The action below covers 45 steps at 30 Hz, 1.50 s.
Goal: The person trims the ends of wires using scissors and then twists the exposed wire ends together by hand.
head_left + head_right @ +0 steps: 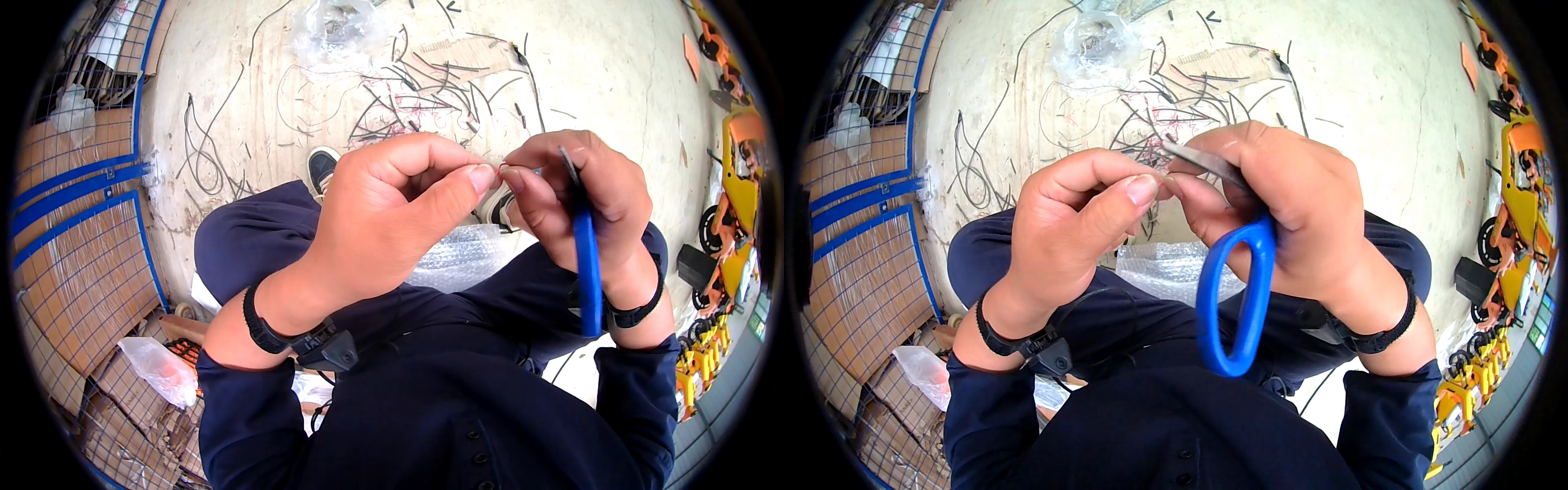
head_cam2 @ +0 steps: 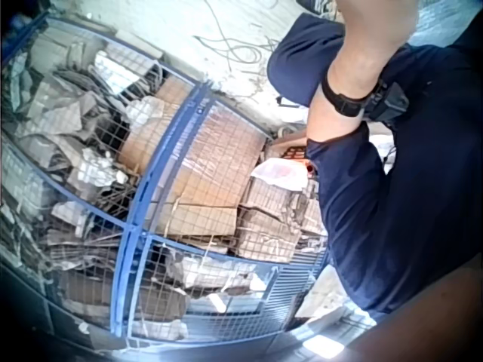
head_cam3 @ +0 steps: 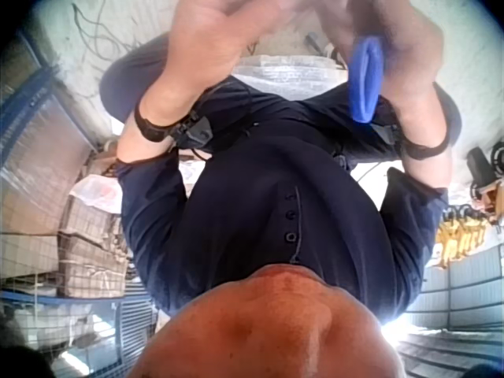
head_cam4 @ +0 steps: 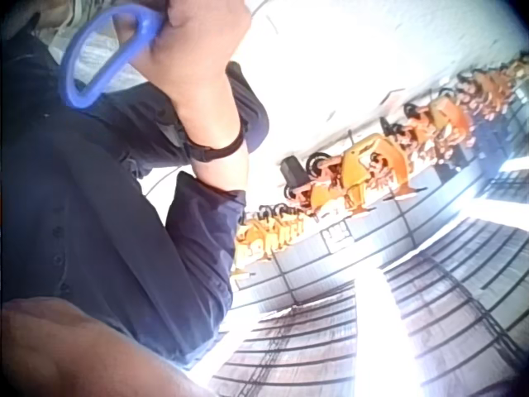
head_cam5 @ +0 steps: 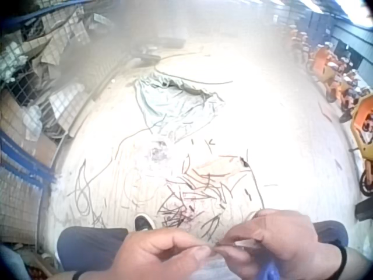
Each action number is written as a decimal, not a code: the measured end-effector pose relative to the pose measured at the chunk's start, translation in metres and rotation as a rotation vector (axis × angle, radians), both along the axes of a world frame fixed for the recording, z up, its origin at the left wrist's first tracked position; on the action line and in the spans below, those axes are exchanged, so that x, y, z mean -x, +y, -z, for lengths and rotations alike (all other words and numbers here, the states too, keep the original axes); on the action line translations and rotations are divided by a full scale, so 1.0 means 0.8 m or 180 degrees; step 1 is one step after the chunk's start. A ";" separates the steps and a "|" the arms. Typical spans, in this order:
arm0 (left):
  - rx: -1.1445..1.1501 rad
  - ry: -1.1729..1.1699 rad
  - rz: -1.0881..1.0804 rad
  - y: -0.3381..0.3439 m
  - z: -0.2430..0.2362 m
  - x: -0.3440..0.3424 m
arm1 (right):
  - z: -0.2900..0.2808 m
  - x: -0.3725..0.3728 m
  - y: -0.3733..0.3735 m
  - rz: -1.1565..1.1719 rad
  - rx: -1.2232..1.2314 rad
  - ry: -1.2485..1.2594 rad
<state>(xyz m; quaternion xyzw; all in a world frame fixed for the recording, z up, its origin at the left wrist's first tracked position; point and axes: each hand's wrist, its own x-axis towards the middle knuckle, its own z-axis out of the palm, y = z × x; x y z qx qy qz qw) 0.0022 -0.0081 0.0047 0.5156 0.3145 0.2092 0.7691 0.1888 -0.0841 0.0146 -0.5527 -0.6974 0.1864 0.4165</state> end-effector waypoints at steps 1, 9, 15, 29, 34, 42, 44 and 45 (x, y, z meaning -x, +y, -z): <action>-0.0049 -0.0006 -0.0035 0.000 -0.001 0.000 | -0.001 0.001 0.001 0.0034 -0.0010 -0.0085; -0.0389 -0.0101 -0.0281 -0.007 0.008 0.002 | 0.000 0.012 0.005 0.0313 -0.0055 -0.0450; -0.0937 0.0288 -0.0148 -0.005 0.005 0.004 | 0.000 0.014 0.008 0.0244 -0.0255 -0.0627; -0.1304 0.0287 -0.0638 -0.011 0.019 -0.005 | 0.006 0.024 0.007 0.0397 -0.0483 -0.0775; -0.0745 0.0316 -0.0419 -0.008 0.008 -0.002 | 0.005 0.022 0.009 0.0399 -0.0475 -0.0835; -0.0654 0.0119 -0.0427 -0.007 0.003 0.001 | 0.005 0.009 0.015 0.1008 0.0202 0.0038; -0.0671 0.0104 -0.0401 -0.005 0.002 0.001 | 0.001 0.007 0.013 0.0886 0.0428 0.0417; -0.0677 0.0093 -0.0383 -0.004 0.001 0.000 | 0.004 0.004 0.012 0.0675 0.0330 0.0506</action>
